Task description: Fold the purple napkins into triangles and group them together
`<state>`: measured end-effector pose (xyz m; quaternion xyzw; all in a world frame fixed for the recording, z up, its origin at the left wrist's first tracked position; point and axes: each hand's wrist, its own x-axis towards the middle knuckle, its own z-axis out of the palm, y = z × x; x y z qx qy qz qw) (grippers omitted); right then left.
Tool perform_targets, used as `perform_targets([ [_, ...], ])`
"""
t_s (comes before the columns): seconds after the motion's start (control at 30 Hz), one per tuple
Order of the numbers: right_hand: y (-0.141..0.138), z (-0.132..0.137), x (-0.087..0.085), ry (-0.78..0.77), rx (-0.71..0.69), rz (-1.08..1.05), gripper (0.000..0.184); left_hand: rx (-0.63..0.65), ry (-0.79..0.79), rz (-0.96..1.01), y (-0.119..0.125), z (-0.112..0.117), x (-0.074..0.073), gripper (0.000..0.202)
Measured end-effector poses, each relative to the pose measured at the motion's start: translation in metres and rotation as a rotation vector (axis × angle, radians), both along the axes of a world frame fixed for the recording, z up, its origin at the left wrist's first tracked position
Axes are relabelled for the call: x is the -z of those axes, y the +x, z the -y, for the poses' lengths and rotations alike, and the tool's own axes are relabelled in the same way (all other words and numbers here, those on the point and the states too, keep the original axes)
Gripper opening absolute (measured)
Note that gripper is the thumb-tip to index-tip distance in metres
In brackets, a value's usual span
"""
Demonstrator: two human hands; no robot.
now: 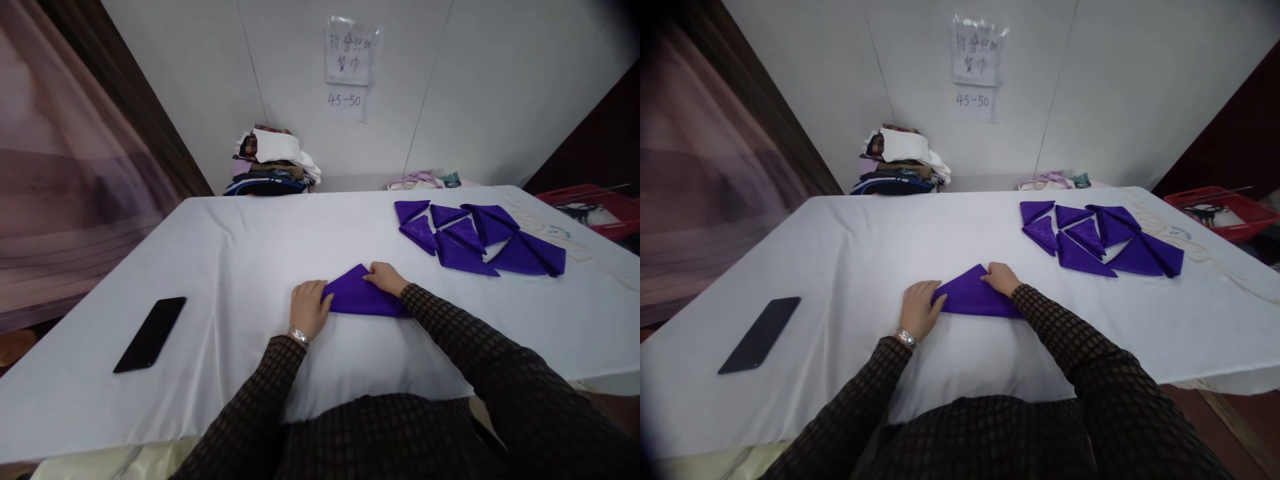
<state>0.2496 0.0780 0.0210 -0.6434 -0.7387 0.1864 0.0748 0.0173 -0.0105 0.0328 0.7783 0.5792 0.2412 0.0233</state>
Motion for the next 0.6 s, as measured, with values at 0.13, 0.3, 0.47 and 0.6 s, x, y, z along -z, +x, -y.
perform_targets([
  [0.13,-0.002,0.001,-0.003,0.012,-0.017,0.019,0.019,0.285,-0.064,-0.095,0.039,-0.007,-0.002,0.043],
  [0.3,-0.001,0.001,-0.008,0.013,-0.018,0.065,0.021,0.288,-0.183,-0.202,0.055,-0.026,0.026,0.063],
  [0.47,-0.010,0.024,-0.031,0.075,-0.044,0.089,0.029,0.285,-0.180,-0.245,0.051,-0.031,0.039,0.066],
  [0.6,-0.040,0.063,-0.037,0.231,-0.320,-0.073,0.040,0.324,-0.154,-0.315,0.049,-0.030,0.040,0.057],
])
